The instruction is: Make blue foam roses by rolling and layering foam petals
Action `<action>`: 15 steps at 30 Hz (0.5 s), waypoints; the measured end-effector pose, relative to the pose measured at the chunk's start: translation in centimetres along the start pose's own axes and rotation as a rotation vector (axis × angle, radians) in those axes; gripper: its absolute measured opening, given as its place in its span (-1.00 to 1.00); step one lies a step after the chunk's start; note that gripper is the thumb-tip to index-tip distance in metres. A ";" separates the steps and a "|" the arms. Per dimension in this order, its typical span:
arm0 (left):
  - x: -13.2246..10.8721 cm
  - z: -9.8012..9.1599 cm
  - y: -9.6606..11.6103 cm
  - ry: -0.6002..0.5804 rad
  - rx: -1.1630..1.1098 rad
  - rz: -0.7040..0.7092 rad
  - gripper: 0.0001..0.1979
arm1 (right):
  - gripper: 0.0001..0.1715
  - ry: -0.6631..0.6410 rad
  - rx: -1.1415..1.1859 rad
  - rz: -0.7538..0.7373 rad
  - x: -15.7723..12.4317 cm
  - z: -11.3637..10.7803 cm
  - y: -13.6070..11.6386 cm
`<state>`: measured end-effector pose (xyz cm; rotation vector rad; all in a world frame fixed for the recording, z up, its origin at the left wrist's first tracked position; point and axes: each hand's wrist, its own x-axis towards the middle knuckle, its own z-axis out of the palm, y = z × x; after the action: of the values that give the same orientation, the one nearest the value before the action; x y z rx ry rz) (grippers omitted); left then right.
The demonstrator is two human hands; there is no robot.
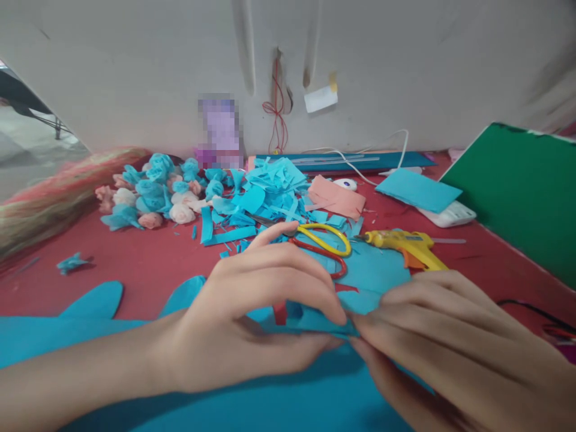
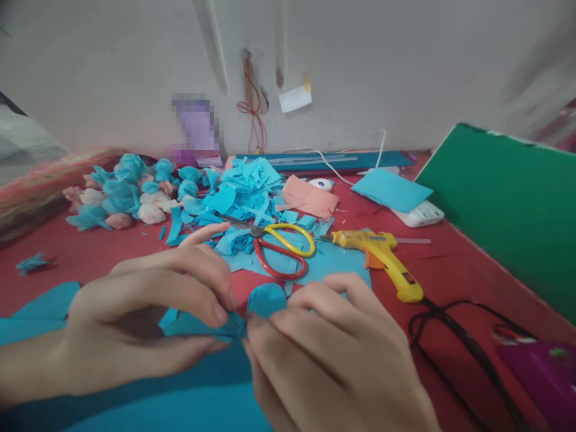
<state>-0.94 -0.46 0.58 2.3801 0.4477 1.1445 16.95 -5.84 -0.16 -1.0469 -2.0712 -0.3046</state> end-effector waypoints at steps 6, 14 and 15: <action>-0.1 0.1 -0.1 -0.039 -0.156 -0.086 -0.77 | -0.71 0.149 -0.152 -0.194 -0.1 0.1 0.2; -0.2 0.4 0.5 -0.079 -0.319 -0.331 -0.68 | -0.76 0.025 -0.211 -0.132 -0.2 -0.7 -0.4; -0.2 0.4 0.6 -0.089 -0.344 -0.359 -0.69 | -0.75 0.036 -0.205 -0.115 -0.4 -0.7 -0.5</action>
<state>-0.70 -1.15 0.52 1.9470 0.5692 0.8690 17.08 -6.73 0.05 -1.0348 -2.1046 -0.5999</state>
